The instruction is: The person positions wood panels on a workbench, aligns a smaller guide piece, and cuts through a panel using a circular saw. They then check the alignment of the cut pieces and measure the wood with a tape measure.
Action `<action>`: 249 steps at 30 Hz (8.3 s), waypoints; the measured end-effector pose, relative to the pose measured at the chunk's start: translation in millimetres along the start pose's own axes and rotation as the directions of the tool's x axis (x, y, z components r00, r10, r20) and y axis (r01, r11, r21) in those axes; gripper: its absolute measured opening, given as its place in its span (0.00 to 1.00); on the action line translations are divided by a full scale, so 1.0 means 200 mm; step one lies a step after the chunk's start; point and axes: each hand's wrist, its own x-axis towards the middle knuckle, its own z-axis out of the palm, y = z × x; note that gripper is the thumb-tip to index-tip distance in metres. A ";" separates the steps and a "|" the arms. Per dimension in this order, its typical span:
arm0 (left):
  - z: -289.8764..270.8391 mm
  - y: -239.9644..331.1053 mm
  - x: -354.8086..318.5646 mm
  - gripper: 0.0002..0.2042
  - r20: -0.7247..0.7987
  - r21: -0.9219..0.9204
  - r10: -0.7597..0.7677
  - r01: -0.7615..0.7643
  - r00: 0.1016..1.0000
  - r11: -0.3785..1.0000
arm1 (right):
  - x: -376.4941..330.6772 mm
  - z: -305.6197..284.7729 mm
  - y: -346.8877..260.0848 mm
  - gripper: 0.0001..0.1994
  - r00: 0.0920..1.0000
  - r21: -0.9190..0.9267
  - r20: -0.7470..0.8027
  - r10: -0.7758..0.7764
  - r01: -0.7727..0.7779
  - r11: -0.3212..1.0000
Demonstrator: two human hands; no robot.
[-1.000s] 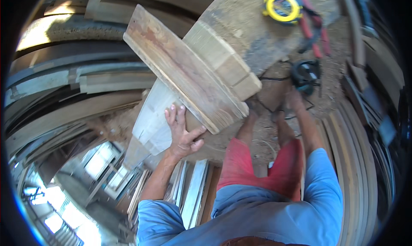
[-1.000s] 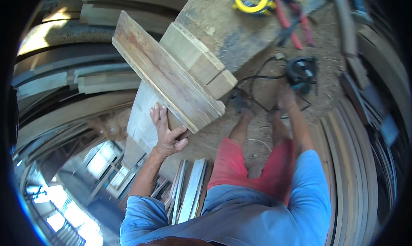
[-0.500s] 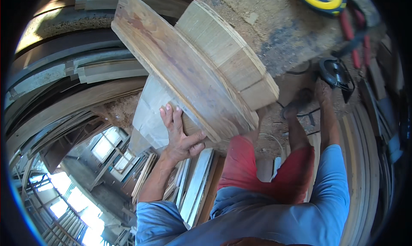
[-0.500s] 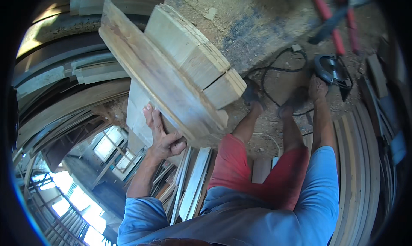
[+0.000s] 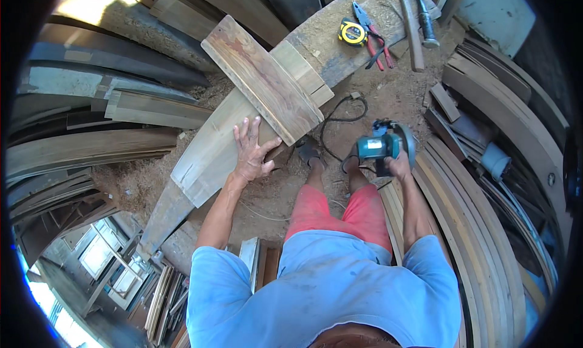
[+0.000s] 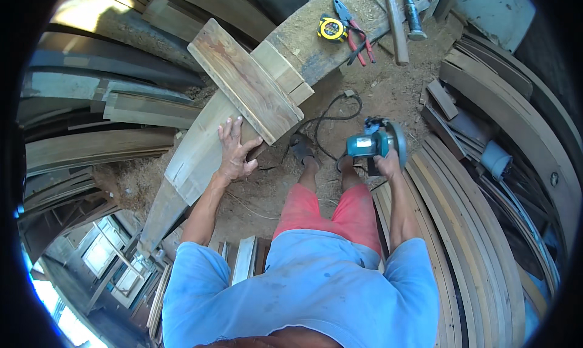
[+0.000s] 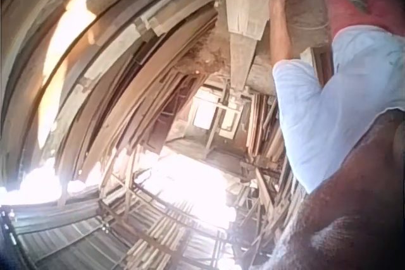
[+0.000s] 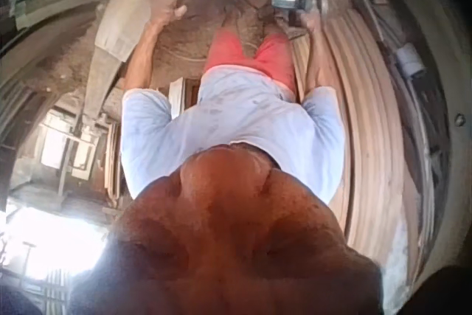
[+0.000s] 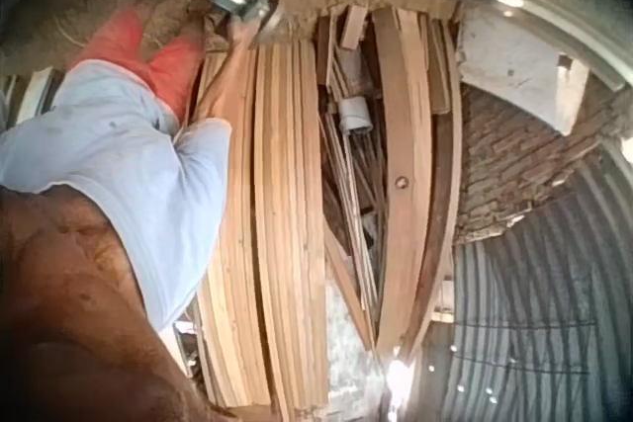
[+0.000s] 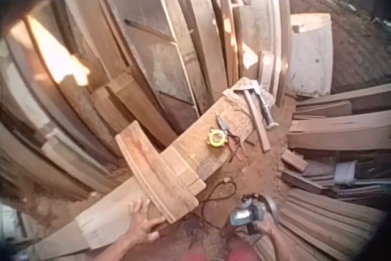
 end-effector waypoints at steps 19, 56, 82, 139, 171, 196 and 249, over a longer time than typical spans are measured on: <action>-0.02 0.03 -0.01 0.39 0.047 0.036 -0.013 0.011 0.999 0.999 | -0.46 0.29 0.10 0.12 0.899 -0.204 -0.435 0.048 -0.150 0.967; -0.02 0.04 -0.03 0.41 0.039 0.065 -0.066 0.064 0.997 0.996 | -1.27 0.02 -1.25 0.18 0.931 0.214 -0.078 -0.358 0.366 0.906; -0.03 0.06 -0.03 0.39 0.077 0.047 -0.097 0.094 0.992 0.994 | -1.09 0.27 -1.59 0.17 0.867 0.003 0.137 -0.479 0.483 0.876; 0.01 0.05 -0.14 0.52 -0.166 -0.019 -0.474 0.478 0.865 0.878 | -0.98 0.60 -1.66 0.14 0.815 -0.066 0.324 -0.481 0.527 0.847; -0.07 0.09 -0.12 0.46 -0.150 -0.029 -0.476 0.478 0.866 0.878 | -0.93 0.61 -1.77 0.16 0.818 -0.166 0.265 -0.511 0.561 0.811; -0.04 0.09 -0.13 0.55 -0.169 0.009 -0.441 0.449 0.881 0.894 | -1.02 0.14 -1.45 0.13 0.903 0.024 0.084 -0.420 0.420 0.907; -0.05 0.10 -0.13 0.53 -0.112 -0.001 -0.512 0.515 0.852 0.857 | -1.07 0.27 -1.58 0.12 0.860 -0.076 0.206 -0.466 0.489 0.869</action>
